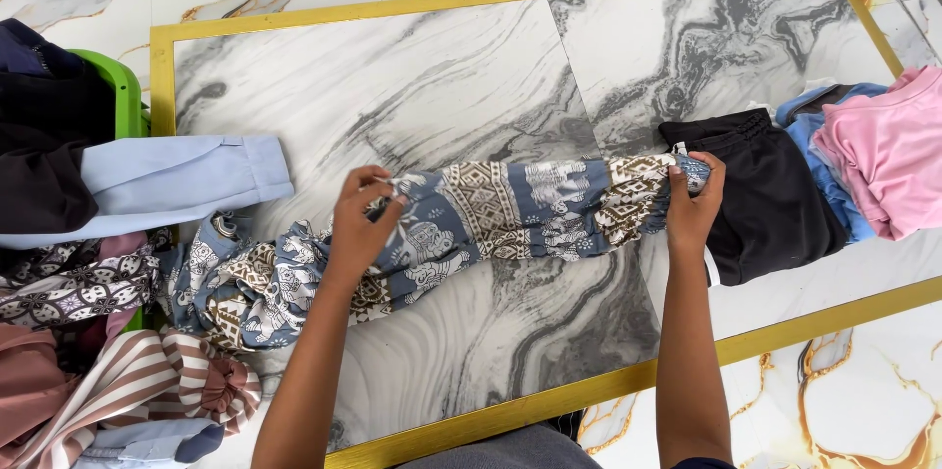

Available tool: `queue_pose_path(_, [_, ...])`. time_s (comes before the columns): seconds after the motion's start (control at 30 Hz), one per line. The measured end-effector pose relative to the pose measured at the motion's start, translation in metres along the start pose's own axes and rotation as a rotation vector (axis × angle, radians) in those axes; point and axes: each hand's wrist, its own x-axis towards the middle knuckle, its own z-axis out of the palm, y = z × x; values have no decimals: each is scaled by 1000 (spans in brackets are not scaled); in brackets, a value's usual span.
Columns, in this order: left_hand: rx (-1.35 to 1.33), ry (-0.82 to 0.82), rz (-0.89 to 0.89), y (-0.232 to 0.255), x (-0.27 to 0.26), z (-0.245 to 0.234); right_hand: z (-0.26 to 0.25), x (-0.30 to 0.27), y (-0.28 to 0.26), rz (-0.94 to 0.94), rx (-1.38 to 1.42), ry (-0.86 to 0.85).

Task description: The person is folding clothes on the floor.

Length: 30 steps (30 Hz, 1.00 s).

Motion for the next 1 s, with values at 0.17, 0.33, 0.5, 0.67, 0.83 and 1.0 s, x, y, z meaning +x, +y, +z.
queue_pose_path(0.17, [-68, 235, 160, 32, 3, -19, -8, -1, -14, -20, -36, -26])
queue_pose_path(0.33, [-65, 310, 219, 52, 1, -28, -9, -2, -28, 7, -39, -77])
queue_pose_path(0.5, [-242, 256, -33, 22, -7, -27, -13, -3, -30, -12, -72, -47])
queue_pose_path(0.67, [-145, 198, -179, 2, 4, -30, -15, 3, -41, -50, -48, -98])
queue_pose_path(0.83, [-140, 59, -303, -53, 30, -16, 3, 19, -19, -85, -201, -133])
queue_pose_path(1.0, [123, 29, -128, -77, 56, -4, 30, 49, 21, -45, -394, -131])
